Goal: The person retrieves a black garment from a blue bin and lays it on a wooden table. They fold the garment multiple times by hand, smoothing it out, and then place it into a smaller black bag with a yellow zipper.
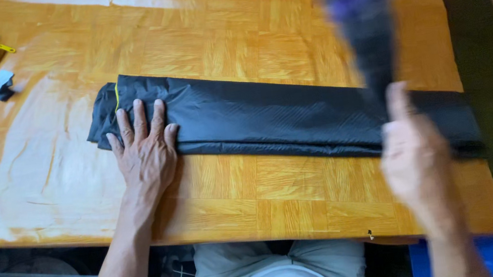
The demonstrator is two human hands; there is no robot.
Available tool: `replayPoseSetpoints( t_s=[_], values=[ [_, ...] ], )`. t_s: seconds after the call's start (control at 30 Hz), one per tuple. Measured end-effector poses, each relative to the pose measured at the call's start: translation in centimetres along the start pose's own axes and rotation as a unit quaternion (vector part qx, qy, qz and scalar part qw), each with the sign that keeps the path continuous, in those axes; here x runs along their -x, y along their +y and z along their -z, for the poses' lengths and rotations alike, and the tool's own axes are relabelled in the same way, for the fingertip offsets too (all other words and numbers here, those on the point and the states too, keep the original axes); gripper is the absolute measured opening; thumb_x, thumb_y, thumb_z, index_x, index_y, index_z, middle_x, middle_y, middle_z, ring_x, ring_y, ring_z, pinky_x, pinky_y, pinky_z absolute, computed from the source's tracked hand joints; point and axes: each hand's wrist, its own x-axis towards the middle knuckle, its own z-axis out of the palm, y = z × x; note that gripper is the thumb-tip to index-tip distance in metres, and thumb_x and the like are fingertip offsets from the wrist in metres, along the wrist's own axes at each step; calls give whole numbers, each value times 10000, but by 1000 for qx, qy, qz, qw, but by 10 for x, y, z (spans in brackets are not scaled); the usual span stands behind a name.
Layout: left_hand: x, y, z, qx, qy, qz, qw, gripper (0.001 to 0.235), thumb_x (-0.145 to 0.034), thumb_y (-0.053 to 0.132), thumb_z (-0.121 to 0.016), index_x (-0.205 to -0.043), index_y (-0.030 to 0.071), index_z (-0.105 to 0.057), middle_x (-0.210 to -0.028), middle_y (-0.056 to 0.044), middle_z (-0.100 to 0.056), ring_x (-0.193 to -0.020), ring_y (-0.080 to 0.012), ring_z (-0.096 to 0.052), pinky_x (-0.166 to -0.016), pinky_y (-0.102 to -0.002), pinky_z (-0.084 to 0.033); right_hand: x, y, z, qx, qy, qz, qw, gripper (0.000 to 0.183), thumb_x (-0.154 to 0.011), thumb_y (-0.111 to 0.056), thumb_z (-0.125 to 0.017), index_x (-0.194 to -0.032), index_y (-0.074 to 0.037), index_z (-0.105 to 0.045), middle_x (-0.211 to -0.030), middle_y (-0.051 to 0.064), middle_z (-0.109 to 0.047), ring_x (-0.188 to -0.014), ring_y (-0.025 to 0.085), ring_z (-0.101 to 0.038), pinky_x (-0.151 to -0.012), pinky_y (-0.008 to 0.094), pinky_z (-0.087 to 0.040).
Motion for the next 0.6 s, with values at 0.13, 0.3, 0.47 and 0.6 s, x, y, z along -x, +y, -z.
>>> replayPoseSetpoints(
  t_s=[0.13,0.3,0.47,0.6],
  values=[
    [5,-15,-10,1,-65,7,998,550,-1003,442,-376,-1501,222,-459,-1616,-126,-357,-1545,-451,-154,-1142,-738,-168,31,-139,-17,-82,-211,140,964,679,-974,-52,-421,-1627,-213,-330,-888,147,-499,-556,381,-580,-482,550,-485],
    [9,-29,-28,-37,-30,-109,993,489,-897,367,-488,-1194,59,-724,-1616,-226,-465,-1514,-666,-121,-1134,-815,-111,58,-152,-46,41,-242,162,956,753,-893,-63,-473,-1611,-253,-349,-990,133,-500,-668,331,-602,-512,494,-547],
    [-4,9,26,35,-103,12,994,676,-1041,478,-341,-1623,136,-360,-1692,-172,-268,-1382,-712,-171,-1016,-867,-186,45,-18,4,128,-383,-126,906,820,-921,-95,-431,-1656,-331,-155,-1115,197,-551,-721,456,-693,-652,596,-544],
    [-5,11,23,39,-83,11,996,678,-1050,486,-331,-1623,125,-369,-1692,-185,-279,-1380,-719,-185,-1015,-866,-182,38,56,58,233,-449,-321,801,638,-1108,-210,-201,-1702,-321,4,-1192,174,-617,-1037,341,-716,-893,462,-609]
  ],
)
